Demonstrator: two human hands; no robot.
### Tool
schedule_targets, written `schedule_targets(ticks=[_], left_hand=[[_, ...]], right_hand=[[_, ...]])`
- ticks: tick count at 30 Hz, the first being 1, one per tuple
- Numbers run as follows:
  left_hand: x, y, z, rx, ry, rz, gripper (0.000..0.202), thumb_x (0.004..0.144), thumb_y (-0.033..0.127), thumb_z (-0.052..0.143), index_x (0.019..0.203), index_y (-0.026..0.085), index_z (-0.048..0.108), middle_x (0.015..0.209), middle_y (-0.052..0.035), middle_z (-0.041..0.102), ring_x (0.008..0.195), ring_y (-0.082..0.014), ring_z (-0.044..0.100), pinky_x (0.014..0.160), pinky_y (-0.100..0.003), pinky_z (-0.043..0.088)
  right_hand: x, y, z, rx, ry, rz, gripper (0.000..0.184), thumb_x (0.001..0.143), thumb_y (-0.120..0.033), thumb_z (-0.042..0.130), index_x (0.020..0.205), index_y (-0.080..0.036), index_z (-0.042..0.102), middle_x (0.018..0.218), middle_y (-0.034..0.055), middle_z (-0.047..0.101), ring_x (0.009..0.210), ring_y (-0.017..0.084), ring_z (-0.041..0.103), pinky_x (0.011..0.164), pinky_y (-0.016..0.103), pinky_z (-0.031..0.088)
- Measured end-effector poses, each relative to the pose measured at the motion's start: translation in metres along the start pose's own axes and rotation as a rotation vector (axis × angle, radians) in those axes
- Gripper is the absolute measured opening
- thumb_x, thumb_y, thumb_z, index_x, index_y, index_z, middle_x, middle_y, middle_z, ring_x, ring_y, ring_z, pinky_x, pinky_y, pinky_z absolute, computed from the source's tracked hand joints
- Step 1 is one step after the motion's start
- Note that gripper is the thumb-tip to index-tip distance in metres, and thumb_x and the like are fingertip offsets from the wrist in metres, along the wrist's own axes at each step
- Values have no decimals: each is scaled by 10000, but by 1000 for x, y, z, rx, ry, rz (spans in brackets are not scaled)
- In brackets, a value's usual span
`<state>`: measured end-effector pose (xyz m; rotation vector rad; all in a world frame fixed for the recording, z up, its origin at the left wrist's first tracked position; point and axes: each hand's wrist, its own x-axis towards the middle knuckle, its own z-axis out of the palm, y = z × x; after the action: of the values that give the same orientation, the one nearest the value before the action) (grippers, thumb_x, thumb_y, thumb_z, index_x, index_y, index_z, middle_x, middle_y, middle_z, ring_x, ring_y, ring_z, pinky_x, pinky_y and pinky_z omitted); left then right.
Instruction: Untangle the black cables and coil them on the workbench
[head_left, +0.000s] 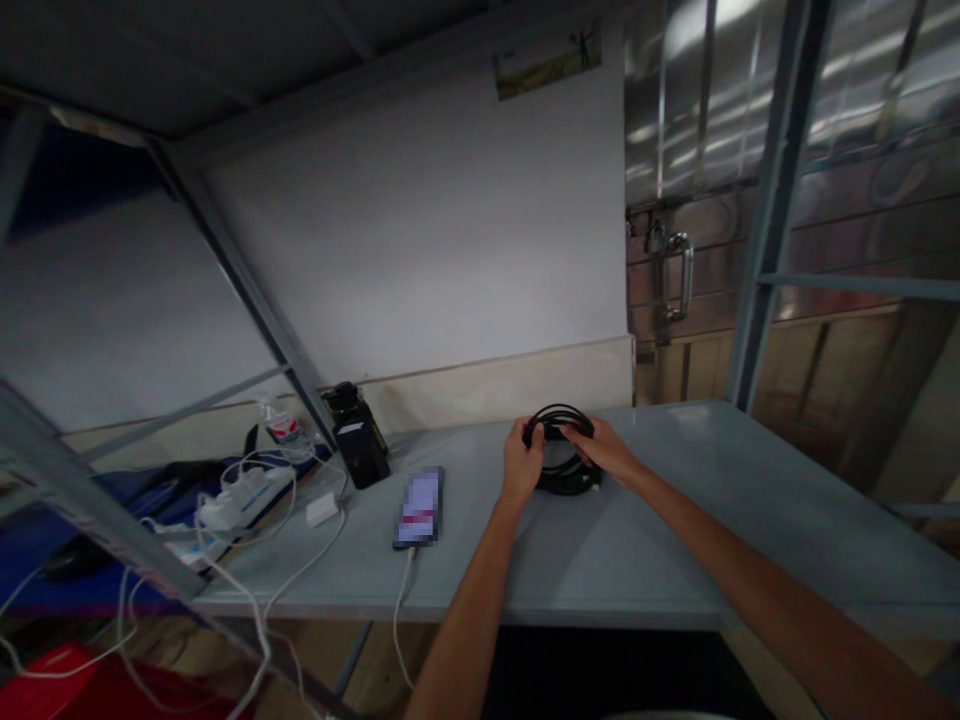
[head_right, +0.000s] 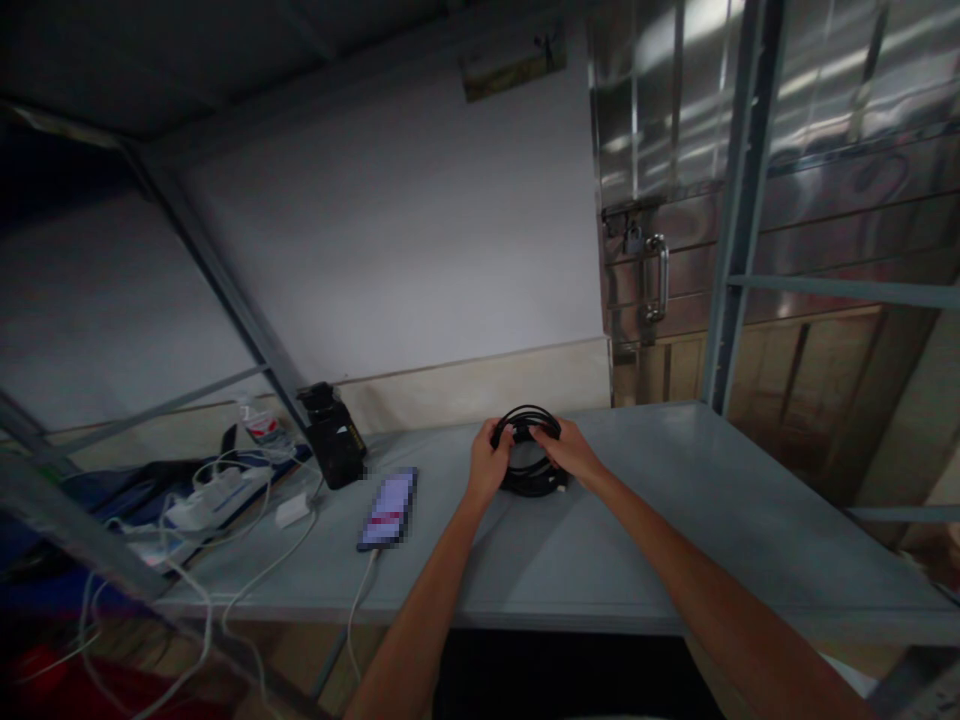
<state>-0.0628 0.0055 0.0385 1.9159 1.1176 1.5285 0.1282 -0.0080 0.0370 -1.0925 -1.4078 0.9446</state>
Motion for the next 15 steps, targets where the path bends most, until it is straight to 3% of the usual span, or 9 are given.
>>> schedule_targets(ticks=[15], left_hand=[[-1, 0, -1, 66, -20, -23, 199, 1125, 362, 582, 1055, 204, 681, 926, -50, 755, 896, -227, 722, 889, -326, 525]], right_hand=[[4, 4, -2, -117, -18, -17, 483, 893, -676, 688, 931, -196, 647, 550, -26, 573, 457, 140, 493, 478, 263, 390]])
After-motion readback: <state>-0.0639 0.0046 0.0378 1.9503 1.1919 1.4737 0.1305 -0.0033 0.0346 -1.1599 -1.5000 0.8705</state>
